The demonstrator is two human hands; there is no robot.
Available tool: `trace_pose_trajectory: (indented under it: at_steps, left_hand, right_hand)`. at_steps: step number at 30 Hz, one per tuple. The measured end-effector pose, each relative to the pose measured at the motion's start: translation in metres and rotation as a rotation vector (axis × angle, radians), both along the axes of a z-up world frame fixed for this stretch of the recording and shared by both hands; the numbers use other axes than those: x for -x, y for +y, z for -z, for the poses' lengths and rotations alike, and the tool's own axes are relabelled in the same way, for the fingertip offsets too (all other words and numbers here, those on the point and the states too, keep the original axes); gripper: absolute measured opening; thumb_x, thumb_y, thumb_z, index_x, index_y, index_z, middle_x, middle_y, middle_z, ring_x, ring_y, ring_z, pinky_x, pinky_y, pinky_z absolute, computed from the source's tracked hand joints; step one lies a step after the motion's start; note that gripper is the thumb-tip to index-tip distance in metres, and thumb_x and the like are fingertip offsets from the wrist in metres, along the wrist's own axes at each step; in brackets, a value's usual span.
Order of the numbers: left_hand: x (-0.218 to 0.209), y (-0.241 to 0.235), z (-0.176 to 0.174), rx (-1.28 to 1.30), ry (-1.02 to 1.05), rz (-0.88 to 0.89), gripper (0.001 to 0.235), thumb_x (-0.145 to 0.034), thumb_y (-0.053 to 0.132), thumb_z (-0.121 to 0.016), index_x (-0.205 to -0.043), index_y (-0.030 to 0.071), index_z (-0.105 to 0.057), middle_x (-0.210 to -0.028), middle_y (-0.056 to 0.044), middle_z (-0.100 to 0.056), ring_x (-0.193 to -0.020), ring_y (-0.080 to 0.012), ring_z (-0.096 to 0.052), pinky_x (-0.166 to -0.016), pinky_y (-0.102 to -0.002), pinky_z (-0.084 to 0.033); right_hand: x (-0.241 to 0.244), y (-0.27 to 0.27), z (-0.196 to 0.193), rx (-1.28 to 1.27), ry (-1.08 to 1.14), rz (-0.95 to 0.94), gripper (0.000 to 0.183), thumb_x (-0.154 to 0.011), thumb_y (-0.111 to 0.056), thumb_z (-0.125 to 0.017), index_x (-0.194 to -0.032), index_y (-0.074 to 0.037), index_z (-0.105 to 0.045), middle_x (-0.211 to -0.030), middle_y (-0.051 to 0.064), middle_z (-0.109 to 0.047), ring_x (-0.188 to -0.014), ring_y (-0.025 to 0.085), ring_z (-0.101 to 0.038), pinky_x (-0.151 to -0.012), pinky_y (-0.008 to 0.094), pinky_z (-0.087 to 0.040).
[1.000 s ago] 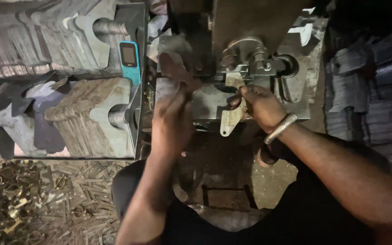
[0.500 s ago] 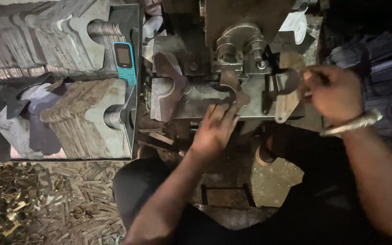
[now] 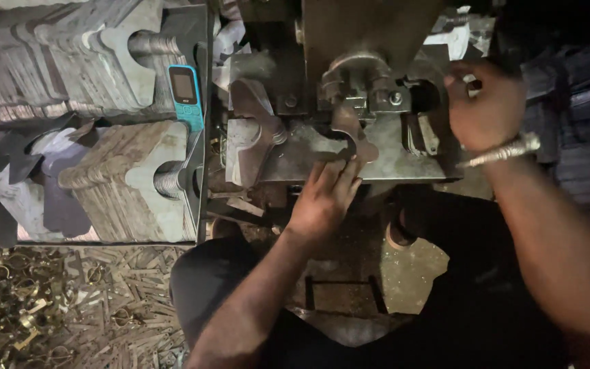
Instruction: Operating an industrial press machine to shape or punch holes in metal brackets.
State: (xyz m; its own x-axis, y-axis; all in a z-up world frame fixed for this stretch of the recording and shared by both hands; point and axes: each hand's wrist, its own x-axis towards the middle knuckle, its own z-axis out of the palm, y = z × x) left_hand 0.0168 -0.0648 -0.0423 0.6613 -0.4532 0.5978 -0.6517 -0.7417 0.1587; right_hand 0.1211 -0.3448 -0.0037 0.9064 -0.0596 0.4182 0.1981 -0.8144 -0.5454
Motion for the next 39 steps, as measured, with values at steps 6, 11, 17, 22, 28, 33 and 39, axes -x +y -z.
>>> trace_pose_trajectory:
  at_steps: [6,11,17,22,28,33,39]
  left_hand:
    - [0.004,0.002,-0.007,0.218,0.135,0.019,0.041,-0.096,0.016,-0.074,-0.133,0.002,-0.065,-0.118,-0.012,-0.061,-0.113,-0.0299,-0.058,-0.101,-0.041,-0.054]
    - [0.003,0.003,-0.001,0.257,0.116,0.037,0.035,-0.096,0.016,-0.073,-0.127,0.001,-0.065,-0.119,-0.014,-0.063,-0.111,-0.0338,-0.060,-0.099,-0.044,-0.054]
    - [0.023,0.048,-0.045,0.373,0.270,0.050,0.036,-0.089,0.021,-0.071,-0.122,0.006,-0.067,-0.111,-0.013,-0.069,-0.101,-0.0333,-0.070,-0.095,-0.042,-0.057]
    - [0.008,0.084,-0.053,0.547,0.310,-0.157,0.035,-0.103,0.012,-0.058,-0.135,0.001,-0.065,-0.131,-0.020,-0.070,-0.123,-0.0384,-0.069,-0.107,-0.045,-0.054]
    - [-0.015,0.093,-0.017,0.341,0.241,-0.430,0.039,-0.099,0.018,-0.069,-0.127,-0.008,-0.064,-0.134,-0.031,-0.062,-0.131,-0.0480,-0.057,-0.112,-0.051,-0.046]
    - [-0.015,0.091,-0.012,0.331,0.146,-0.398,0.036,-0.097,0.012,-0.069,-0.126,-0.008,-0.063,-0.133,-0.028,-0.063,-0.132,-0.0470,-0.056,-0.115,-0.052,-0.044]
    - [-0.014,0.091,-0.009,0.337,0.155,-0.375,0.030,-0.099,0.008,-0.065,-0.125,-0.007,-0.062,-0.135,-0.025,-0.064,-0.133,-0.0448,-0.056,-0.116,-0.051,-0.044]
  right_hand:
    - [0.069,0.070,-0.020,0.033,-0.009,-0.347,0.033,-0.090,-0.004,-0.067,-0.121,-0.012,-0.075,-0.122,0.011,-0.068,-0.106,0.029,-0.068,-0.085,0.040,-0.056]
    - [0.081,0.099,-0.010,0.313,0.011,-0.499,0.053,-0.077,-0.008,-0.073,-0.129,-0.005,-0.071,-0.137,0.015,-0.060,-0.118,0.036,-0.059,-0.094,0.045,-0.052]
    - [0.090,0.098,-0.032,0.346,-0.082,-0.609,0.038,-0.082,-0.016,-0.075,-0.119,-0.008,-0.073,-0.128,0.011,-0.064,-0.115,0.032,-0.060,-0.095,0.045,-0.051]
    - [0.088,0.101,-0.019,0.072,0.423,-0.473,0.019,-0.094,-0.021,-0.067,-0.106,-0.009,-0.075,-0.090,0.010,-0.072,-0.084,0.027,-0.065,-0.076,0.041,-0.050]
    - [0.045,0.103,0.047,-0.933,0.736,-0.280,0.027,-0.108,-0.025,-0.055,-0.102,-0.002,-0.070,-0.085,0.006,-0.076,-0.072,0.012,-0.066,-0.062,0.026,-0.050]
    - [0.036,0.117,0.037,-1.113,0.816,-0.157,0.023,-0.106,-0.023,-0.054,-0.103,-0.003,-0.065,-0.084,0.009,-0.075,-0.073,0.019,-0.071,-0.054,0.030,-0.050]
    - [0.036,0.115,0.031,-1.136,0.844,-0.183,0.022,-0.105,-0.023,-0.053,-0.104,-0.004,-0.064,-0.087,0.011,-0.074,-0.076,0.021,-0.073,-0.056,0.032,-0.053]
